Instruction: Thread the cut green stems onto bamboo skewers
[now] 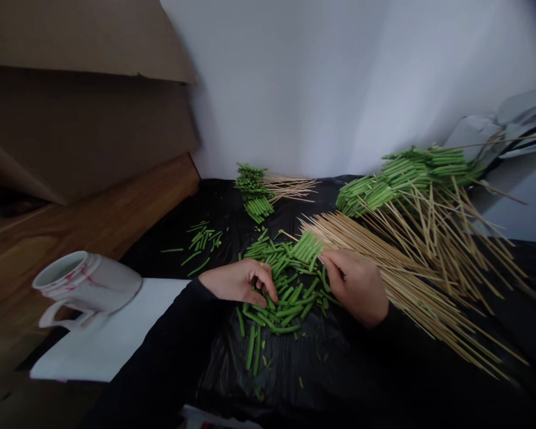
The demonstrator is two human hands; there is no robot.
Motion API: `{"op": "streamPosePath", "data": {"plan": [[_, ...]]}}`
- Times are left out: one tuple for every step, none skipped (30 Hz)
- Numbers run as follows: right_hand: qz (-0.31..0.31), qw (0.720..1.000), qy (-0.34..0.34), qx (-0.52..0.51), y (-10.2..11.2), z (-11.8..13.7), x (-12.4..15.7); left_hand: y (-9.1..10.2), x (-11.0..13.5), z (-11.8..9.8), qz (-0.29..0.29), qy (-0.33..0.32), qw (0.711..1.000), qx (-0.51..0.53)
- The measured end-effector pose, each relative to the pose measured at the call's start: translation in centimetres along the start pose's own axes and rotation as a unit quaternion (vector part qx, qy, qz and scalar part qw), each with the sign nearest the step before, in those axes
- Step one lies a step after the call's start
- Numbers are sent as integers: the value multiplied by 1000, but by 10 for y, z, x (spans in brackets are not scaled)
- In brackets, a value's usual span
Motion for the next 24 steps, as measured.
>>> {"op": "streamPosePath", "data": {"plan": [[2,1000,-2,3,0,0,0,-2,-1,3,-7,3,1000,-17],[3,1000,-2,5,-1,0,0,-3,-1,5,-15,10,999,-31],[5,1000,-2,6,-1,-1,1,-4,-2,7,-22,18,999,-41],[6,1000,-3,5,-2,-1,1,-5,-3,9,-31,25,998,-47],[8,1000,-3,5,-2,-1,1,-5,-4,10,-39,28,998,-47],[9,1000,-3,4,-2,-1,1,-5,-4,10,-50,29,997,-41],[8,1000,-3,3,-2,-1,1,-4,-5,10,-64,28,997,-28],[4,1000,-2,-1,-1,-1,1,-3,-5,9,-83,29,996,-9],[-2,1000,-1,-5,-1,0,0,-1,-6,9,-109,34,993,15],[-9,1000,2,-12,0,1,0,2,-6,10,-141,46,988,42],[-18,1000,5,-20,1,2,-1,4,-6,11,-180,64,979,72],[-26,999,7,-26,1,3,-1,6,-6,13,-223,88,965,104],[-30,999,10,-30,2,5,-1,7,-6,16,-268,113,947,140],[-31,999,12,-32,2,6,-1,8,-6,20,-309,137,923,184],[-30,999,14,-32,2,8,-1,8,-6,24,-343,155,896,235],[-26,999,15,-32,2,9,0,8,-7,27,-363,165,869,292],[-21,999,17,-31,1,10,0,7,-8,30,-373,168,844,348],[-16,999,19,-31,0,11,1,5,-8,32,-371,167,821,400],[-13,999,22,-31,-1,11,2,4,-10,33,-364,163,803,442],[-9,999,24,-31,-2,12,3,3,-10,33,-356,159,790,474],[-6,999,26,-30,-3,13,4,2,-11,33,-348,154,780,496],[-1,999,27,-29,-4,13,5,1,-12,33,-341,149,773,513],[5,999,27,-28,-5,14,6,0,-12,32,-335,146,769,525],[12,999,26,-26,-6,14,6,0,-13,32,-329,143,767,532]]}}
Point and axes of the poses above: each hand's wrist, its own x-axis away from the middle knuckle, its own y-axis out of the back of the hand, z = x × y, the point moved 2 cm from there along -x, towards the middle knuckle, and after that the axes turned 15 degrees about -x, right-handed, at the moved point
